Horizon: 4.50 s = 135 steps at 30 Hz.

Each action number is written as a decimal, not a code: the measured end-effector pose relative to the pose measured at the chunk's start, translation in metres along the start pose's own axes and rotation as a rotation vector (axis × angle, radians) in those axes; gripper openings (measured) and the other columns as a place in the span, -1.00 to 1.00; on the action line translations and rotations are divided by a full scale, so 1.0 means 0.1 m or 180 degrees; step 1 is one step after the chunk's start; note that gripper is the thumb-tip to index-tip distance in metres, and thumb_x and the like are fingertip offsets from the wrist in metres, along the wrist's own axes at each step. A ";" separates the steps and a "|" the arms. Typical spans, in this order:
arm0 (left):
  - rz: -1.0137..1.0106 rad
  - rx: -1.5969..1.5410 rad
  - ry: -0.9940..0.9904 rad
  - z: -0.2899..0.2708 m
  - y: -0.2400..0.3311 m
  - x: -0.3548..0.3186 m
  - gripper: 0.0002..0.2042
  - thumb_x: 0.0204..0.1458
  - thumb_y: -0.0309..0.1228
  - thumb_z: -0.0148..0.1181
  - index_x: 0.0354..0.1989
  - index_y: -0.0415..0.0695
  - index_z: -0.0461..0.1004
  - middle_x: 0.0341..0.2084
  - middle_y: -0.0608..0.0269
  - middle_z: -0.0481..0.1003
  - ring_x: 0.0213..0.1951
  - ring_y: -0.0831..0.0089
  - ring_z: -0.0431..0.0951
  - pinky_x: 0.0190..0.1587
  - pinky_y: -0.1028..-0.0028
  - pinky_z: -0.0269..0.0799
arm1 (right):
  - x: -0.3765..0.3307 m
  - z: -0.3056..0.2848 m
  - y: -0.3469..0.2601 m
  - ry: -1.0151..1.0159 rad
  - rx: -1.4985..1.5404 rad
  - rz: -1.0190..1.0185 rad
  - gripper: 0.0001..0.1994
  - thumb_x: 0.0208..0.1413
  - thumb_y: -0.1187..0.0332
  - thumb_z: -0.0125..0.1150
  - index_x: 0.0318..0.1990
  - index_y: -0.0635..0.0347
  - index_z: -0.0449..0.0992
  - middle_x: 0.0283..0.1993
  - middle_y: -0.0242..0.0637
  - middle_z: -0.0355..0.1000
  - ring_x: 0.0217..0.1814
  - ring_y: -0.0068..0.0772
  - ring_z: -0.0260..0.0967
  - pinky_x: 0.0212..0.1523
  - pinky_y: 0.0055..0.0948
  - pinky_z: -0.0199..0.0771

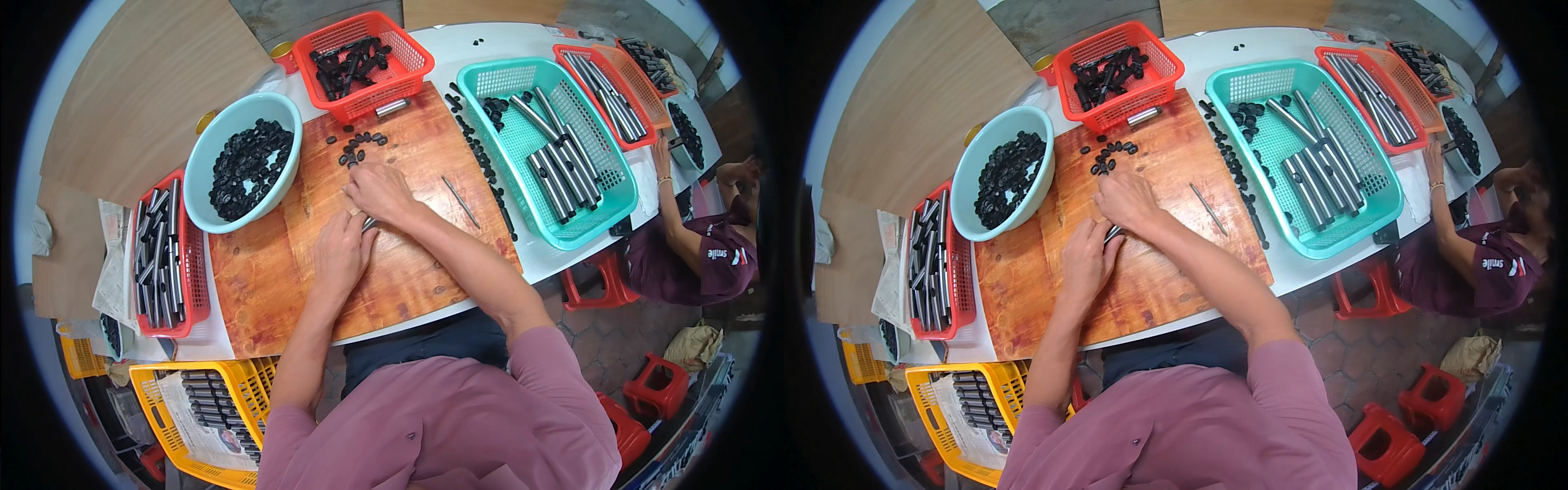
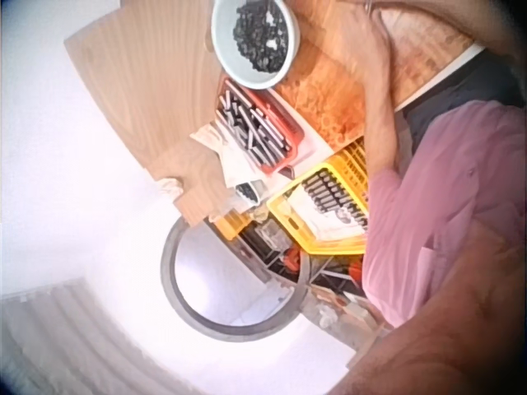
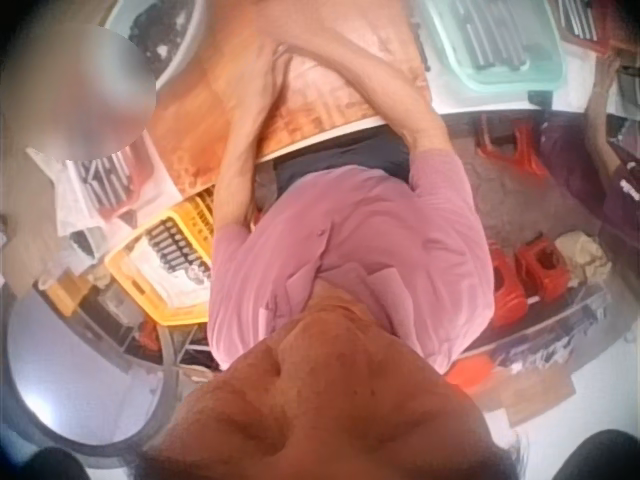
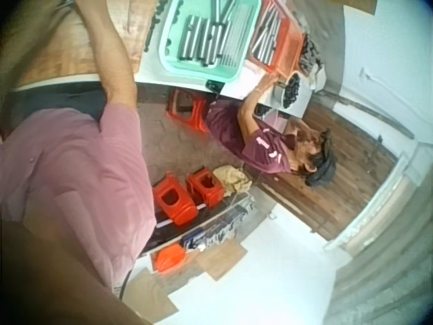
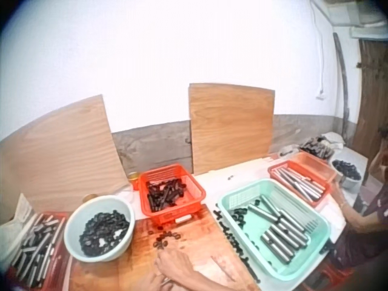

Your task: The person assembles small black plastic components into cylindrical metal tubes at a workbench. They pick up the metal tubes and black pieces, insert the pieces into the tubes, and place the assembled units into a yellow basket. Another person works alongside at the same table.

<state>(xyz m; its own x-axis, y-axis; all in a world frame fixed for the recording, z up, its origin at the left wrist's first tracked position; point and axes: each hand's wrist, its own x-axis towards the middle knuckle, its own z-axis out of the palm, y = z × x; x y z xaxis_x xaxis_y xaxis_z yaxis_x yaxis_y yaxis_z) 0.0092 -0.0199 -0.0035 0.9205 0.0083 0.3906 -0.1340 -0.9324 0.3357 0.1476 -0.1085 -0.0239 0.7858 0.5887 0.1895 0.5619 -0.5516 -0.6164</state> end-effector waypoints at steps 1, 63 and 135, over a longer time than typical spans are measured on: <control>0.0003 -0.0034 0.0060 0.02 -0.01 -0.01 -0.75 0.02 -0.39 0.38 -0.14 -0.17 0.57 -0.38 0.07 0.44 -0.32 0.06 0.52 -0.30 0.18 0.44 | -0.01 0.01 0.00 0.0094 -0.0003 -0.0021 -0.77 0.09 0.30 0.21 -0.32 0.33 0.61 -0.26 0.12 0.56 -0.16 0.13 0.56 -0.11 -0.01 0.55; -0.2186 -0.2640 -0.0234 0.06 -0.37 0.24 -0.73 0.29 -0.30 0.16 0.00 -0.25 0.51 -0.36 0.16 0.56 -0.39 0.38 0.55 -0.31 0.42 0.51 | -0.05 -0.01 0.40 0.1405 0.2816 0.0849 -0.70 0.32 0.22 0.15 -0.34 0.31 0.53 -0.50 -0.27 0.44 -0.41 -0.52 0.34 -0.32 -0.39 0.36; -0.2377 -0.5596 0.0290 0.11 -0.52 0.21 -0.63 0.37 -0.29 0.04 0.26 -0.20 0.31 -0.36 0.28 0.46 -0.41 0.53 0.49 -0.39 0.48 0.49 | 0.14 -0.01 0.33 0.1317 -0.0843 -0.0233 -0.74 0.05 0.36 0.32 -0.07 0.10 0.62 -0.03 -0.32 0.51 0.09 -0.20 0.34 0.10 -0.12 0.20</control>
<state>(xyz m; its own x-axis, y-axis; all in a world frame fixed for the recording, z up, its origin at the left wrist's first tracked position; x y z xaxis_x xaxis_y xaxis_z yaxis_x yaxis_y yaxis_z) 0.0396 0.0246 -0.0217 0.9469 0.2473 -0.2055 0.0023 0.6339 0.7734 0.1770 -0.1187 -0.0409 0.7483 0.3772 0.5456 0.6237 -0.6803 -0.3850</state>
